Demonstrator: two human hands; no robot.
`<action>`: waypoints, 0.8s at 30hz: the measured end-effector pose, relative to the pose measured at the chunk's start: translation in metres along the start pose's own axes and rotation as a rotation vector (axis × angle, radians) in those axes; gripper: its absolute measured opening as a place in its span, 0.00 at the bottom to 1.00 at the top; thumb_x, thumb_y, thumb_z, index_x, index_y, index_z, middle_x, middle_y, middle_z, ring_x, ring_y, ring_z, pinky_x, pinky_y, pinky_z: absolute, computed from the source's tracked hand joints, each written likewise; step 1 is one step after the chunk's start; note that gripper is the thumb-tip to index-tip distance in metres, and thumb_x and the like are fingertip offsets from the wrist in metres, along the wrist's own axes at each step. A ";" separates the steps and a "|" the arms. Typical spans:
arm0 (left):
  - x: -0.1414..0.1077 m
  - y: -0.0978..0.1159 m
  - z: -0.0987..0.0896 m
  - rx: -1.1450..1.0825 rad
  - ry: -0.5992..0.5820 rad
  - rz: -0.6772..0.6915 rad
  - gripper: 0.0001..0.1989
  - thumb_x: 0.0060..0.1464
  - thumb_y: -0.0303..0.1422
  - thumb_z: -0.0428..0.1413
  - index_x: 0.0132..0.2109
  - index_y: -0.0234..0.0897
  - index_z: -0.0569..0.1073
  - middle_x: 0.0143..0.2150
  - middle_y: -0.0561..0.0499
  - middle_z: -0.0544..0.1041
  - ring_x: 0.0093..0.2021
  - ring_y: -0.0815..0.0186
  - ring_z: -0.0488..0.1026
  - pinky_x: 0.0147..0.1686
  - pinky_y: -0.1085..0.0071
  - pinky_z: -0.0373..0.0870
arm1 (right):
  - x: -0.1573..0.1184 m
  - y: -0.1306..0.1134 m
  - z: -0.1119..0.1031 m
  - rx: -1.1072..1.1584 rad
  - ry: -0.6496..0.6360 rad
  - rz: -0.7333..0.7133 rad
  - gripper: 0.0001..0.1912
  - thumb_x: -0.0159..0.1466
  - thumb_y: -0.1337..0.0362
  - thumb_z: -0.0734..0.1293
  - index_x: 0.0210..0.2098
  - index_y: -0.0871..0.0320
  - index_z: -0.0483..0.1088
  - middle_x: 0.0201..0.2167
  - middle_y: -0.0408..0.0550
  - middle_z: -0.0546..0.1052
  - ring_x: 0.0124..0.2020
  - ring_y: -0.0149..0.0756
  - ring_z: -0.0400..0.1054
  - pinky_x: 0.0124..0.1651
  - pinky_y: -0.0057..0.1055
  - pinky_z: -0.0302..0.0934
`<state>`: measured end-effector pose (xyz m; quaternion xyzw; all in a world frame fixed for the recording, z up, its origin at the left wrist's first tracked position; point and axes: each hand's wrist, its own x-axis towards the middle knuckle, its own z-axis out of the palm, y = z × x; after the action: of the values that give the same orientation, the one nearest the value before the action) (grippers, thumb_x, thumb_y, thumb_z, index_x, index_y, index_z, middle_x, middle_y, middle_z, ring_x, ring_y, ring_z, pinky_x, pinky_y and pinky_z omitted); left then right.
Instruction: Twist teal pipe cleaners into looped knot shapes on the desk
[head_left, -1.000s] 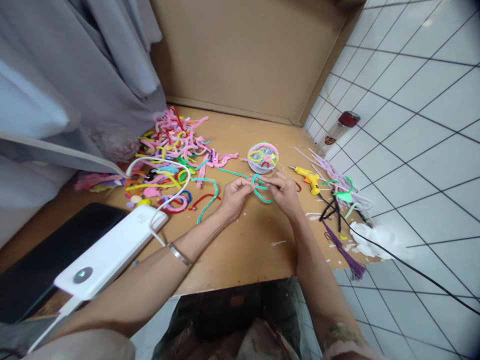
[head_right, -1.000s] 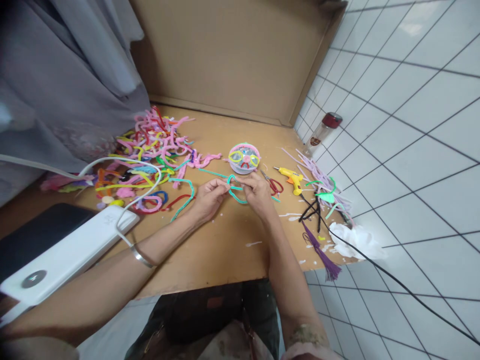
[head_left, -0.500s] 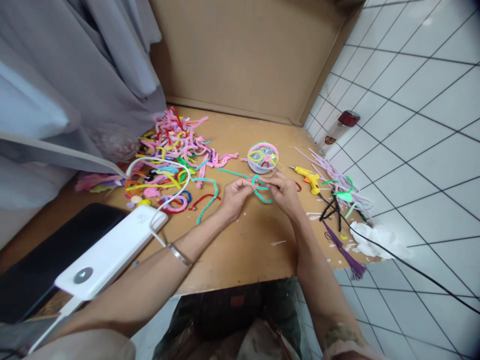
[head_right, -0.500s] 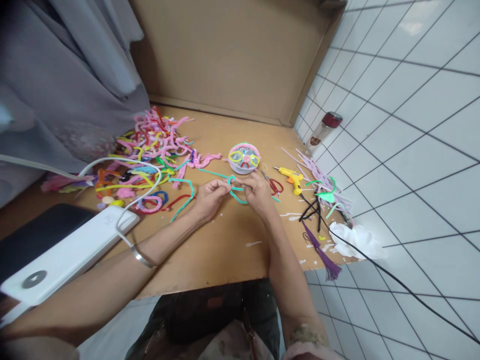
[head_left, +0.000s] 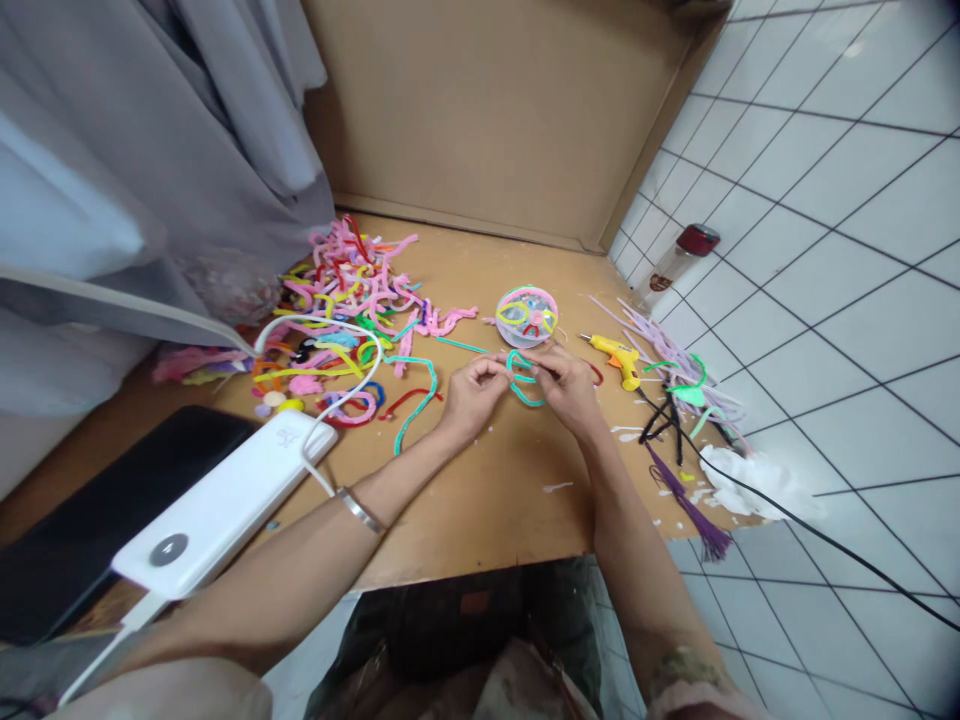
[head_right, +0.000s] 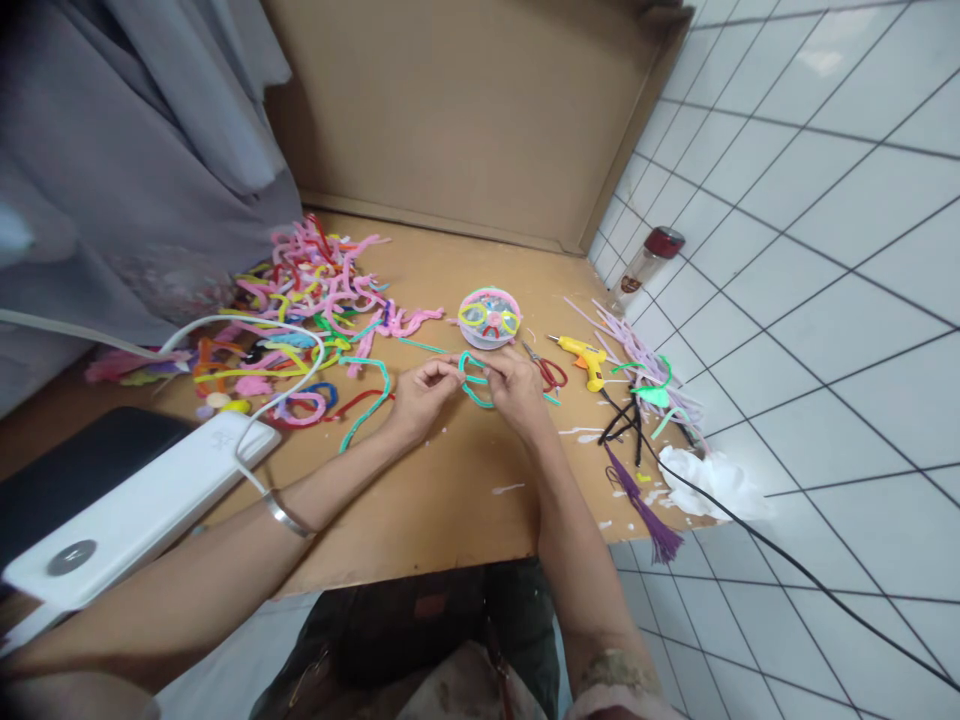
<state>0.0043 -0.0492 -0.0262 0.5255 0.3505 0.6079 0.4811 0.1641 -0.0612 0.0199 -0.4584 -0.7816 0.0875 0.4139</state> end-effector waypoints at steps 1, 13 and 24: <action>0.000 0.001 0.000 0.055 0.003 0.039 0.06 0.47 0.33 0.60 0.27 0.36 0.78 0.41 0.44 0.81 0.44 0.60 0.77 0.48 0.62 0.71 | 0.000 0.000 0.000 -0.005 0.002 0.000 0.20 0.62 0.72 0.62 0.47 0.52 0.80 0.45 0.49 0.82 0.43 0.40 0.75 0.48 0.37 0.68; -0.003 0.006 -0.002 0.286 -0.008 0.266 0.07 0.53 0.31 0.58 0.29 0.36 0.76 0.43 0.43 0.81 0.45 0.60 0.78 0.46 0.63 0.73 | -0.001 -0.004 0.002 -0.131 -0.038 0.042 0.18 0.65 0.69 0.62 0.46 0.56 0.81 0.32 0.50 0.78 0.34 0.38 0.70 0.40 0.34 0.65; -0.005 0.017 -0.001 0.317 -0.014 0.190 0.06 0.50 0.29 0.58 0.25 0.39 0.74 0.39 0.45 0.81 0.42 0.59 0.76 0.46 0.64 0.71 | -0.002 -0.006 0.010 -0.278 -0.074 0.005 0.19 0.65 0.70 0.61 0.47 0.54 0.81 0.26 0.48 0.72 0.31 0.38 0.66 0.36 0.32 0.58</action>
<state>-0.0004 -0.0585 -0.0119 0.6295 0.3875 0.5841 0.3353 0.1530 -0.0635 0.0154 -0.5099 -0.7997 -0.0038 0.3171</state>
